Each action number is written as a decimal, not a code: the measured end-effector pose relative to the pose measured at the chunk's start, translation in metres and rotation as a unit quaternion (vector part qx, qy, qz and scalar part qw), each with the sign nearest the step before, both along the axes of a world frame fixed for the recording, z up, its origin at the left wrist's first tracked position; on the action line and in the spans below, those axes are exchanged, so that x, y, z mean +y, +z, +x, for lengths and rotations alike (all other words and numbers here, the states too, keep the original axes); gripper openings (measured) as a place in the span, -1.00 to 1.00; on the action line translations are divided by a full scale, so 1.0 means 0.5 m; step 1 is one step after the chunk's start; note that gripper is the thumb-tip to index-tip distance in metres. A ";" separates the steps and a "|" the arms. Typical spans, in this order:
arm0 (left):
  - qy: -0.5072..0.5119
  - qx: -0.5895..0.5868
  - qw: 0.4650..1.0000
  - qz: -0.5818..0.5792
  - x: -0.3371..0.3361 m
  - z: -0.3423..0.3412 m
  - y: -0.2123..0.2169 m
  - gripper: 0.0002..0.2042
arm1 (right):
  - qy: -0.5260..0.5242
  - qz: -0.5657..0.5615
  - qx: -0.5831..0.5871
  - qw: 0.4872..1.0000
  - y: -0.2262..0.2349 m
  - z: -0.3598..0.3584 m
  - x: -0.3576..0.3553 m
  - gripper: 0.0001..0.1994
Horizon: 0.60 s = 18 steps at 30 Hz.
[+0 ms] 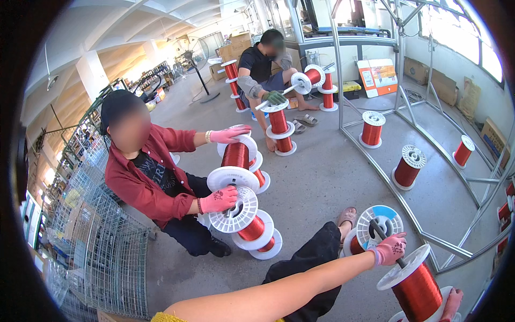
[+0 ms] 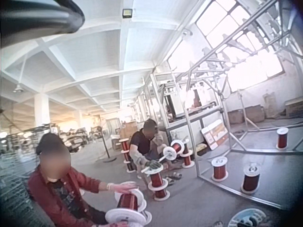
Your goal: The person rotates a red wire spool on a metal rod by hand, sliding it along the rod and adjusting its position. The hands move the spool while sitting on the floor in a workshop area.
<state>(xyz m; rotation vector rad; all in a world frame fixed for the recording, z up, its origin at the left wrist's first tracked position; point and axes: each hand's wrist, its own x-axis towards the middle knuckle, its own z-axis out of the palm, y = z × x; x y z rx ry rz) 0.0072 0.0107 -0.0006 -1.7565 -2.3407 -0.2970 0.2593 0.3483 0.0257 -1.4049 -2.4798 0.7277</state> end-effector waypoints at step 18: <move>0.011 0.030 0.999 -0.035 -0.005 0.003 0.015 -0.84 | -0.019 0.026 -0.021 0.999 -0.010 0.006 0.017 -0.61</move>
